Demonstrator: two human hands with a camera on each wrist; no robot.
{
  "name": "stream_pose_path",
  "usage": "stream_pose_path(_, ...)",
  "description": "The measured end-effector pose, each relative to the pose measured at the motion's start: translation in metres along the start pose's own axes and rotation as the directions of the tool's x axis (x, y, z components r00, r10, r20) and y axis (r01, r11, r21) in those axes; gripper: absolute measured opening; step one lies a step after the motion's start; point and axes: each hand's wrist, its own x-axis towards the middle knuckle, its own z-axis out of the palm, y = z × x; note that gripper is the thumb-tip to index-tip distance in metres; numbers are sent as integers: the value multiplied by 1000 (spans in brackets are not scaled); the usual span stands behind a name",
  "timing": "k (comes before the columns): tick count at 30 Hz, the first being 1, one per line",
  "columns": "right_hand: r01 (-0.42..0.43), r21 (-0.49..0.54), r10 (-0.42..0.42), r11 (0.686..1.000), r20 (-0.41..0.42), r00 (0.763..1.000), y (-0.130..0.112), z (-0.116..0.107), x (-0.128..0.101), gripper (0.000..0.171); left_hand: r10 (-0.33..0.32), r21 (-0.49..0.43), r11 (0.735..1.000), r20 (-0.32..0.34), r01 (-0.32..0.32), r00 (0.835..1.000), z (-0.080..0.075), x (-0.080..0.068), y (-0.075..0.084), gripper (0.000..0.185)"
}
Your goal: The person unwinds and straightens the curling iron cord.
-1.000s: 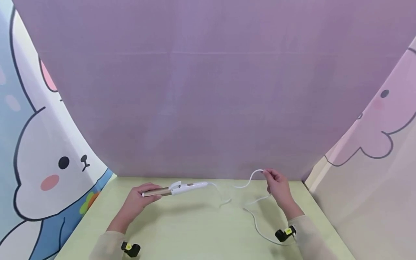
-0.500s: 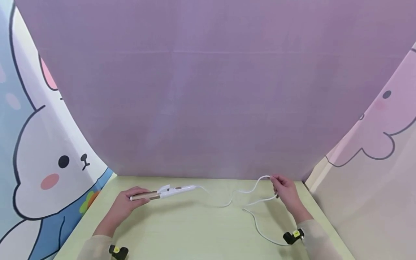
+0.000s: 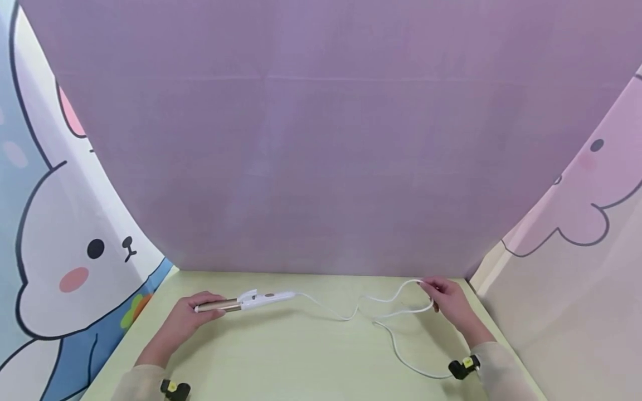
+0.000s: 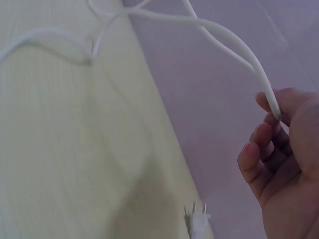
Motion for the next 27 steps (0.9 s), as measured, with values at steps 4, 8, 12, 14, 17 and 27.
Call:
stream_pose_path(4,21,-76,-20,997,4,1000,8,-7,-2,22,1,37,999,17,-1,1000,-5,-1,-8,33)
stream_pose_path(8,36,-145,-36,989,0,999,17,-14,-4,21,-2,80,997,39,-2,999,-9,-1,-15,34)
stream_pose_path(12,-20,-123,23,992,24,999,24,-18,-5,27,-14,115,993,61,7,998,-13,-3,-19,34)
stream_pose_path(14,-67,-97,71,993,38,997,26,-19,-6,29,-26,121,993,73,17,997,-15,-3,-21,33)
stream_pose_path(17,-112,-83,116,990,53,992,31,-21,-8,29,-49,138,990,93,36,994,-18,-4,-24,32)
stream_pose_path(27,-110,-144,115,983,22,993,55,-25,-8,22,-101,255,964,99,73,990,-26,-3,-32,31)
